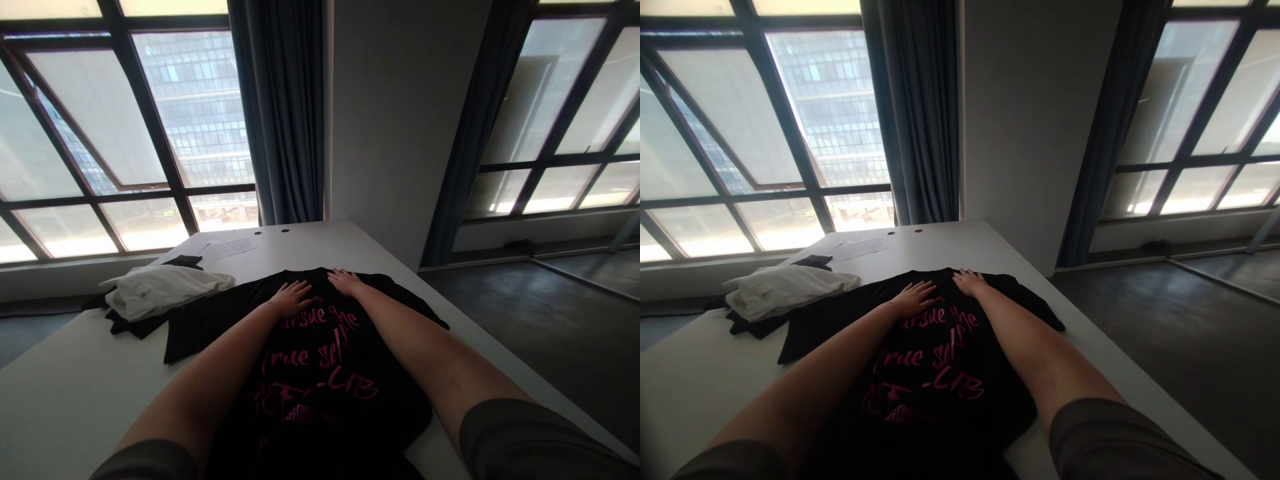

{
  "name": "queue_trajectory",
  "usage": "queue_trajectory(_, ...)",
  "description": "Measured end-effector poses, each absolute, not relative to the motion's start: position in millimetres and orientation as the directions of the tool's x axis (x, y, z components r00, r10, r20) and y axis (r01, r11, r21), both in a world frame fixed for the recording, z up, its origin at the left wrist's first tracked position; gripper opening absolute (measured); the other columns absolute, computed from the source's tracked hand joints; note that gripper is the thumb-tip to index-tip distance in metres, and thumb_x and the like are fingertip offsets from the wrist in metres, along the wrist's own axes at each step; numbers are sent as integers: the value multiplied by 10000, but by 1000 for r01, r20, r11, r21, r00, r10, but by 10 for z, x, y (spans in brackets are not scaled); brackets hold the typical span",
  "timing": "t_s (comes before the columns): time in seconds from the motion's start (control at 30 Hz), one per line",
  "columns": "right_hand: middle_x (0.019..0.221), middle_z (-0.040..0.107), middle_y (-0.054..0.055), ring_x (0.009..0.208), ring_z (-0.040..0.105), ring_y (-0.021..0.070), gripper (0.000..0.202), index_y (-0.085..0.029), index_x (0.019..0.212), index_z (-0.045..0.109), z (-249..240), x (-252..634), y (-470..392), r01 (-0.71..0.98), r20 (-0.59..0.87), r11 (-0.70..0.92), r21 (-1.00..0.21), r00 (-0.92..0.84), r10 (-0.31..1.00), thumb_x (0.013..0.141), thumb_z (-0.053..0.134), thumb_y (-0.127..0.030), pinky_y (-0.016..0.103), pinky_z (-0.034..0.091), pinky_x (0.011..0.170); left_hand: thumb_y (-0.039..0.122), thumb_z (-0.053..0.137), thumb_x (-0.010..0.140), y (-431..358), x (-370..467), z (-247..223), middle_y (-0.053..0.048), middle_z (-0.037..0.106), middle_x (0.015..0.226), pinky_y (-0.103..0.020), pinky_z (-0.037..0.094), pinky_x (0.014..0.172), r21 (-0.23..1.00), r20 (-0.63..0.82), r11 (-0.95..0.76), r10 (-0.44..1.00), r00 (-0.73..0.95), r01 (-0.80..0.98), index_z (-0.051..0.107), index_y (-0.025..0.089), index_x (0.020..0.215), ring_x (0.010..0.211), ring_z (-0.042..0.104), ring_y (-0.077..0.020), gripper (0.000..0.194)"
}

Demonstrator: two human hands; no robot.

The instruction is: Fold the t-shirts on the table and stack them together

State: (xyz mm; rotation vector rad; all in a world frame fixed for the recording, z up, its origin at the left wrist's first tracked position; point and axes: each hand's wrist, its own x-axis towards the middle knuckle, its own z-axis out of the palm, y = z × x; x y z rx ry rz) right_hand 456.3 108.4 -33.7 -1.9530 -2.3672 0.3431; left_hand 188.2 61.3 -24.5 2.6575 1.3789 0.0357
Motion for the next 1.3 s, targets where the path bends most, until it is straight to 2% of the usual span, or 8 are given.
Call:
queue_trajectory(0.17,1780,250,53,1646,203,250,629,-234,1687,377,-324,4864,923,941,-47,247,-231,-264,963,1121,186,-431,453,152,1327,686,309,1067,490,1747,-214,-19,172,1796,-558,83,1326,137,-70,-576,806,588,806,262,355,1712,1664,109,-290,727)
queue_trajectory(0.27,1763,298,74,1636,240,236,602,-222,1662,431,-337,5173,692,944,-24,250,-215,-261,965,1106,305,-414,410,176,1324,688,309,1066,456,1695,-210,-10,164,1799,-566,88,1322,148,-63,-553,822,566,820,289,404,1698,1663,106,-304,693)
queue_trajectory(0.53,1629,511,177,1516,470,260,579,-132,1574,547,-227,6307,21,988,89,36,-153,-22,996,1037,490,-343,348,322,1256,667,333,1065,443,1696,-219,9,218,1788,-575,99,1320,181,-17,-514,851,525,839,361,444,1665,1659,140,-308,640)
queue_trajectory(0.67,1367,716,184,1308,648,307,407,-147,1274,775,-149,6545,-115,986,103,-75,-150,91,991,997,561,-355,356,457,1107,673,326,1062,456,1689,-214,-2,238,1784,-581,122,1318,177,-20,-510,853,521,842,375,424,1664,1655,157,-319,654)
queue_trajectory(0.83,1130,789,96,1078,713,266,193,-210,1003,810,-64,6439,-117,983,106,-87,-164,106,989,863,720,-307,303,490,932,644,335,1067,480,1677,-228,-15,264,1778,-569,138,1321,164,-8,-515,852,523,841,388,399,1663,1648,191,-315,647)
queue_trajectory(1.0,1092,764,138,978,703,283,309,-185,1229,691,81,6468,-146,959,207,-199,-200,240,949,969,567,-295,335,481,799,634,356,1063,512,1651,-256,-21,293,1769,-549,145,1326,164,3,-519,851,525,839,414,388,1652,1644,210,-298,641)
queue_trajectory(1.13,1056,742,153,938,701,307,409,-185,1343,595,173,6692,-222,891,298,-361,-277,437,849,942,579,-264,366,490,776,650,363,1054,535,1639,-263,-14,294,1769,-549,149,1327,173,6,-519,850,526,837,413,398,1651,1645,210,-299,650)
queue_trajectory(1.3,1318,630,260,1220,631,420,491,-173,1369,647,118,6719,-293,876,149,-464,-129,480,864,885,654,-251,521,527,945,636,386,1049,523,1648,-243,-10,310,1762,-542,154,1328,172,8,-519,851,526,837,424,392,1646,1638,231,-304,646)
